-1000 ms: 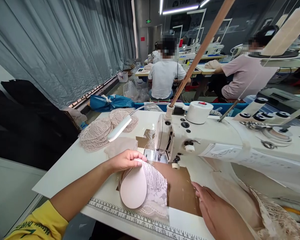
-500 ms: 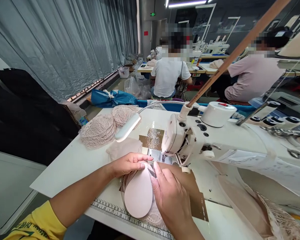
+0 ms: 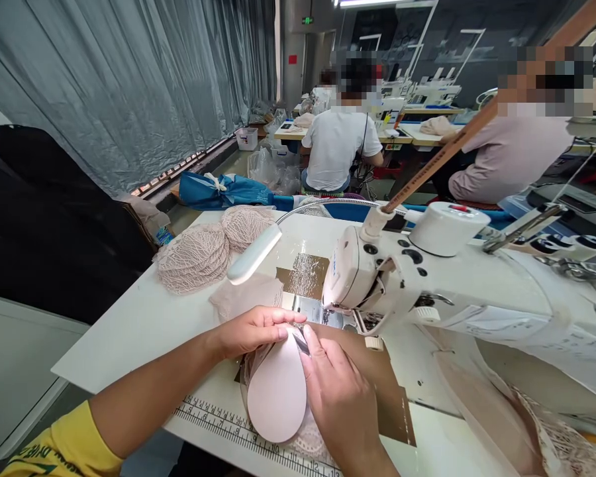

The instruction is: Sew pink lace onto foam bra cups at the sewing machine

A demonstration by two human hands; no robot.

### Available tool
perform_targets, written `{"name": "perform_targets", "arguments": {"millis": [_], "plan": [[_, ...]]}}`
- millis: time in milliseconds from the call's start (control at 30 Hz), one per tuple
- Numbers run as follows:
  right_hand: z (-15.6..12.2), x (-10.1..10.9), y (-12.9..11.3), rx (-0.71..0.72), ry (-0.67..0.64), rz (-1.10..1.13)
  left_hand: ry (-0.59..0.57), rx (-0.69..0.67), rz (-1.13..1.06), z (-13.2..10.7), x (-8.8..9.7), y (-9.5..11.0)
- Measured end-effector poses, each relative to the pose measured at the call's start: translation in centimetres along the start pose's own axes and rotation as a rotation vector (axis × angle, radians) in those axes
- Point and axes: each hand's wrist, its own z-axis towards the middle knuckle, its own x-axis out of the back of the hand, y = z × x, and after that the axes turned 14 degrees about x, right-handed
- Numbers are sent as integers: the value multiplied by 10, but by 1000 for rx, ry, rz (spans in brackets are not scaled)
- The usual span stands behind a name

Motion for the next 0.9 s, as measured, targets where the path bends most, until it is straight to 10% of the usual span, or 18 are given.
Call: {"name": "perform_targets", "arguments": {"millis": [900], "plan": [[6, 7, -1, 185, 53, -143, 49, 91, -234, 7, -9, -8]]}}
